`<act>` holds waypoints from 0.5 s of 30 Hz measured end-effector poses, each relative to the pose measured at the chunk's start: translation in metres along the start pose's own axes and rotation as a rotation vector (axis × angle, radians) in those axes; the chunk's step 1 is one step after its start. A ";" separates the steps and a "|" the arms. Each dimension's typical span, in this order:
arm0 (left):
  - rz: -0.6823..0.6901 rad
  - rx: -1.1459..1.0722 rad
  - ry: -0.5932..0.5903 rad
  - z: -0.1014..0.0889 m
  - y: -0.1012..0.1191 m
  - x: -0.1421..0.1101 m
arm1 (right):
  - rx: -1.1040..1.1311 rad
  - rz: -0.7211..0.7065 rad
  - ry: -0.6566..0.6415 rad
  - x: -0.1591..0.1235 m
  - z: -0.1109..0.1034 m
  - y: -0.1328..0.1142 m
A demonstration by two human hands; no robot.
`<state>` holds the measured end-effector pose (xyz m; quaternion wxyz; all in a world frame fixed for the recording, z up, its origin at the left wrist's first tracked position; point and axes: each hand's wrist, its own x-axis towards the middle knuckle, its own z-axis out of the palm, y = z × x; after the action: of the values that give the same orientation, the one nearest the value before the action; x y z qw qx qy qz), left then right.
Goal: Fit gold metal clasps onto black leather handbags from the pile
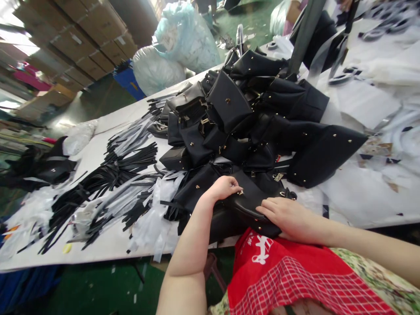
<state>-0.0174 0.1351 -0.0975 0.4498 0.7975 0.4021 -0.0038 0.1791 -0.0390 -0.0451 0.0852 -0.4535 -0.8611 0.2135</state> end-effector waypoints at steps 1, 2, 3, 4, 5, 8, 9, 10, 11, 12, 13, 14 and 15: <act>0.002 -0.020 -0.017 0.001 -0.001 -0.001 | 0.015 0.008 -0.021 0.000 -0.003 -0.002; 0.002 -0.060 -0.040 0.002 -0.002 -0.003 | 0.040 0.021 -0.037 0.000 -0.007 -0.003; -0.007 -0.125 -0.065 0.004 -0.004 -0.006 | 0.080 0.038 -0.047 -0.001 -0.012 -0.001; -0.026 -0.216 -0.091 0.005 -0.005 -0.009 | 0.145 0.051 -0.052 -0.003 -0.017 0.002; -0.053 -0.332 -0.110 0.006 -0.006 -0.013 | 0.238 0.048 -0.063 -0.006 -0.021 0.009; -0.141 -0.771 -0.097 0.007 -0.012 -0.027 | 0.582 0.062 -0.066 -0.014 -0.023 0.053; -0.156 -0.889 -0.076 0.006 -0.014 -0.032 | 0.663 0.149 -0.030 -0.015 -0.017 0.073; -0.162 -0.974 -0.053 0.006 -0.017 -0.035 | 0.692 0.309 0.048 -0.015 -0.009 0.095; -0.163 -1.025 -0.033 0.007 -0.019 -0.038 | 0.682 0.524 0.134 -0.014 0.001 0.115; -0.160 -1.047 -0.014 0.007 -0.021 -0.040 | 0.661 0.730 0.174 -0.013 0.013 0.134; -0.156 -1.056 0.003 0.008 -0.022 -0.041 | 0.647 0.828 0.176 -0.011 0.026 0.149; -0.154 -1.073 0.018 0.010 -0.024 -0.042 | 0.645 0.881 0.170 -0.009 0.039 0.161; -0.151 -1.090 0.030 0.011 -0.025 -0.042 | 0.656 0.893 0.161 -0.006 0.051 0.168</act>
<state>-0.0578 0.1070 -0.1061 0.7904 0.4177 0.4084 0.1842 0.2906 0.0244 -0.1653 0.1885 -0.7388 -0.4647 0.4502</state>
